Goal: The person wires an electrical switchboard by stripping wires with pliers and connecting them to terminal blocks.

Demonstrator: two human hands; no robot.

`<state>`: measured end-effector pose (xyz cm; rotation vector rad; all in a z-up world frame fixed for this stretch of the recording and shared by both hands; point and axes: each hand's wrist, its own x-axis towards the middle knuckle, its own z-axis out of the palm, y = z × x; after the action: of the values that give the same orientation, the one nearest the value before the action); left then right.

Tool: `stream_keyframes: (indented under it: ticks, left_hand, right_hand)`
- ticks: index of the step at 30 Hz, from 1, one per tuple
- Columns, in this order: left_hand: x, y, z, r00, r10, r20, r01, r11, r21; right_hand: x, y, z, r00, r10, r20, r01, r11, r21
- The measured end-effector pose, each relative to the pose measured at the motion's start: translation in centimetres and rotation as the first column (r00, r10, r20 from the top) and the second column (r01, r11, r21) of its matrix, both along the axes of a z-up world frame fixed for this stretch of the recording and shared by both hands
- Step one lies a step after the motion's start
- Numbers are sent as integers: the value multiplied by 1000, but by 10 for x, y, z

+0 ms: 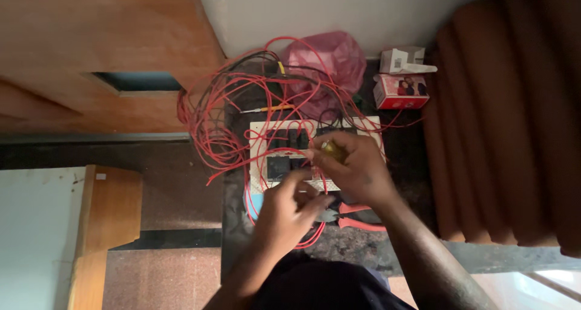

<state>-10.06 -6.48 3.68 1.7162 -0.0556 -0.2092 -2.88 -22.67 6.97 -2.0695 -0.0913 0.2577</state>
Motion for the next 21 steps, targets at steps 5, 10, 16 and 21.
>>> stream_keyframes:
  ticks: [5, 10, 16, 21]
  left_hand:
    - [15, -16, -34, 992, -112, 53, 116, 990, -75]
    - [17, -3, -25, 980, 113, -165, -122, 991, -46]
    - [12, 34, 1, 937, 324, -129, -348, 855, -385]
    - [11, 34, 5, 927, 357, -114, -370, 823, -432]
  right_hand:
    - [-4, 6, 5, 994, 94, -64, -76, 968, 239]
    - [-6, -9, -3, 997, -22, -78, 35, 984, 174]
    - [-42, -30, -21, 948, 67, -311, -81, 996, -32]
    - [-76, -17, -46, 947, 197, -255, -245, 955, -170]
